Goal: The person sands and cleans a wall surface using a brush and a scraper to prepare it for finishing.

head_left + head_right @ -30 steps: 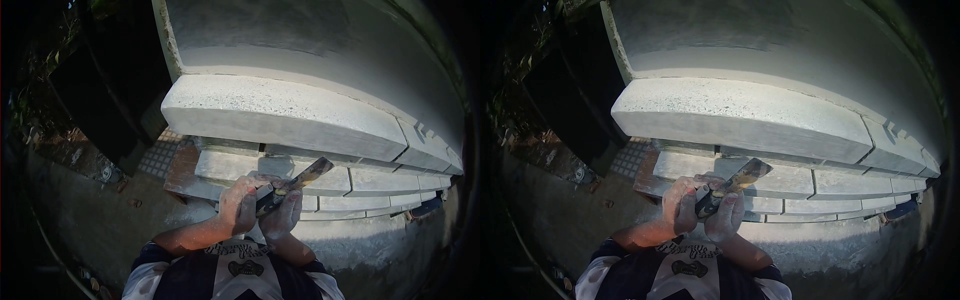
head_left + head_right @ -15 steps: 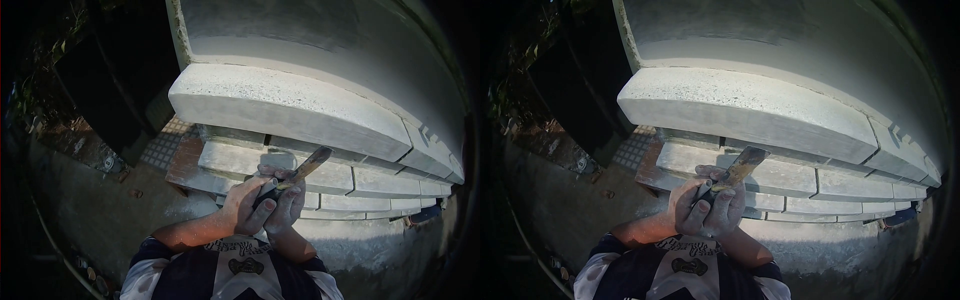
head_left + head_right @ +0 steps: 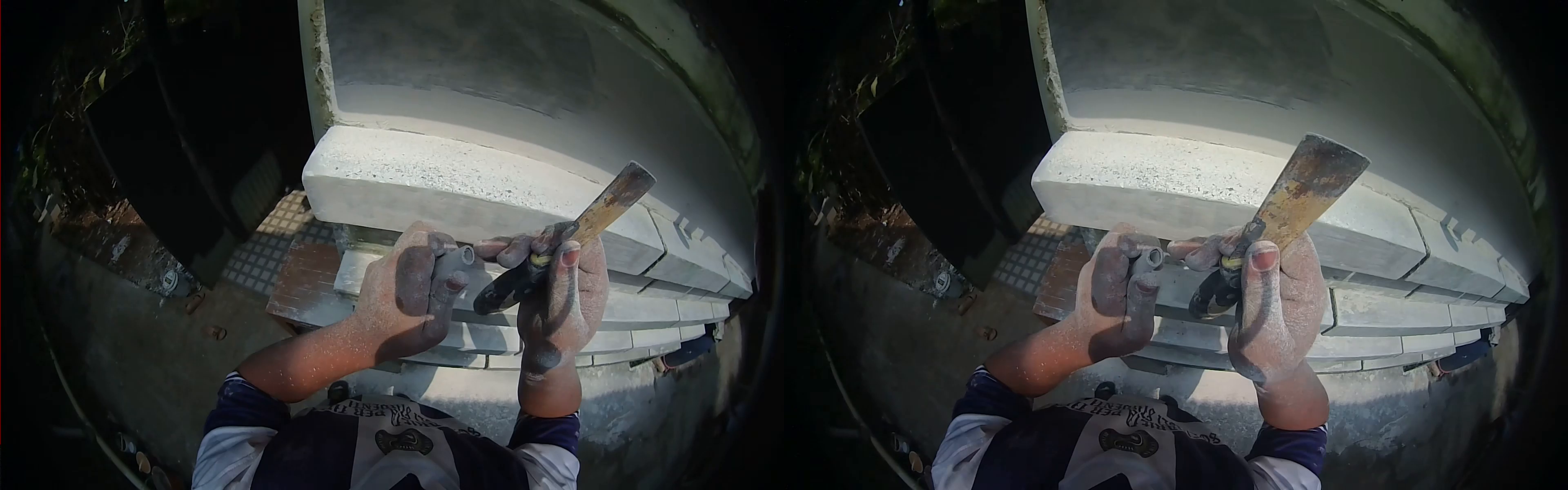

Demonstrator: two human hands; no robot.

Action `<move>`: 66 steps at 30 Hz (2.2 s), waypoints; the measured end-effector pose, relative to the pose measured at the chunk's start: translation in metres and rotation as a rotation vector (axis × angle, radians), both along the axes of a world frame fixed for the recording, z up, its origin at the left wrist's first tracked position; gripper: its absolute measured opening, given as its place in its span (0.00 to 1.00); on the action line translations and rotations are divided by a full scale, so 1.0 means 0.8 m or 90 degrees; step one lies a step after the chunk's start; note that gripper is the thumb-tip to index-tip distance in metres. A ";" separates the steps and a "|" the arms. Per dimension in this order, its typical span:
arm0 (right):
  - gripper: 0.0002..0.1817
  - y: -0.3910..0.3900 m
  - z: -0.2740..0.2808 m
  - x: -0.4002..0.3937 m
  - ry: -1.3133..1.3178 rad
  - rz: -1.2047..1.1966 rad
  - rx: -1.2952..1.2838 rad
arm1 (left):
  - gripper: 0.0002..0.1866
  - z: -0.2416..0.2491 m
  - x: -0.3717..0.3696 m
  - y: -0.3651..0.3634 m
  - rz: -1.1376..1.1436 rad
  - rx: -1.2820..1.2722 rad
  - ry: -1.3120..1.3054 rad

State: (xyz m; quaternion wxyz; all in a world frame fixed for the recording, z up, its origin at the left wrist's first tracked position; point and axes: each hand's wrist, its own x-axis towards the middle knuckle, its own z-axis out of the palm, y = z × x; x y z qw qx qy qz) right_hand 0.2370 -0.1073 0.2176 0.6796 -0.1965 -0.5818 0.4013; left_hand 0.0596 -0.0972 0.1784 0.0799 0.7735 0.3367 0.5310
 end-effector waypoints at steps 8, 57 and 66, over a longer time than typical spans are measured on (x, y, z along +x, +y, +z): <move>0.12 0.023 0.101 0.022 -0.603 -0.469 0.154 | 0.13 0.040 -0.090 0.025 0.176 0.203 0.093; 0.18 0.118 0.175 -0.010 -1.109 -0.726 -0.083 | 0.22 0.028 -0.136 0.123 0.170 0.259 -0.068; 0.21 0.115 0.158 0.017 -1.090 -0.719 -0.020 | 0.25 0.025 -0.133 0.128 0.175 0.275 -0.088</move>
